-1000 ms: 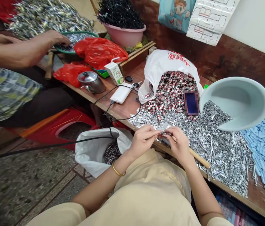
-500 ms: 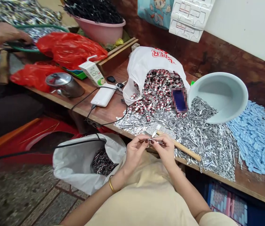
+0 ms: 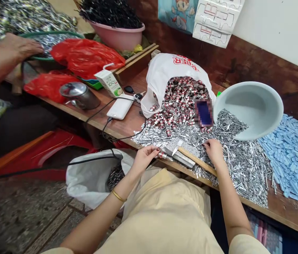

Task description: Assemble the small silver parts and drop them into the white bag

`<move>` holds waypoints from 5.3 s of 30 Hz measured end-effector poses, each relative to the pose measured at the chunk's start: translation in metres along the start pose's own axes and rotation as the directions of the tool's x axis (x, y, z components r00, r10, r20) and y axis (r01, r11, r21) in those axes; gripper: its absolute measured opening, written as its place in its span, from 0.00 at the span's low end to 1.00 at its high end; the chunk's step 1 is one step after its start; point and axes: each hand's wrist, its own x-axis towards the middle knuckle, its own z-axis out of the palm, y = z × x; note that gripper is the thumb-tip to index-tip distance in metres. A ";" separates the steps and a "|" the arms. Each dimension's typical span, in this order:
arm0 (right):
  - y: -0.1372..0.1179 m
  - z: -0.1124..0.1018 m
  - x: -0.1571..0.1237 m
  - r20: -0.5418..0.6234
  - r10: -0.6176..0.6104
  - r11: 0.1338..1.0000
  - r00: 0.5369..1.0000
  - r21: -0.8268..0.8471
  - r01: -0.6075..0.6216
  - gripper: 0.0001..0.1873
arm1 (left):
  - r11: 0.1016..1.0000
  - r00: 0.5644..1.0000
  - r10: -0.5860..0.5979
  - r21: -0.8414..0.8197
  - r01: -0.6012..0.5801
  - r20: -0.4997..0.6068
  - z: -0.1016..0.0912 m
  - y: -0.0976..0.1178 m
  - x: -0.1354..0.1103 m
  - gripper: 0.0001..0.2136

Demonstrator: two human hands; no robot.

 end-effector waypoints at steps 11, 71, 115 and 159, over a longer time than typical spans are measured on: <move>-0.081 0.004 -0.027 0.279 0.031 0.457 0.960 0.850 -0.261 0.18 | 0.980 0.965 -0.140 0.173 0.102 0.220 -0.008 0.015 0.023 0.10; -0.166 0.072 0.007 0.321 -0.350 0.887 0.880 -0.190 0.422 0.04 | 0.789 0.957 -0.099 0.608 -0.091 0.273 -0.012 0.027 0.038 0.08; -0.127 -0.004 -0.069 0.446 -0.295 0.870 0.845 -0.240 0.430 0.27 | 0.710 0.986 -0.014 0.697 -0.106 0.164 -0.003 0.035 0.016 0.10; -0.070 0.017 -0.077 -0.046 -0.282 0.859 0.958 -0.456 0.232 0.25 | 0.934 0.975 0.168 0.293 -0.205 0.145 0.022 0.020 0.017 0.10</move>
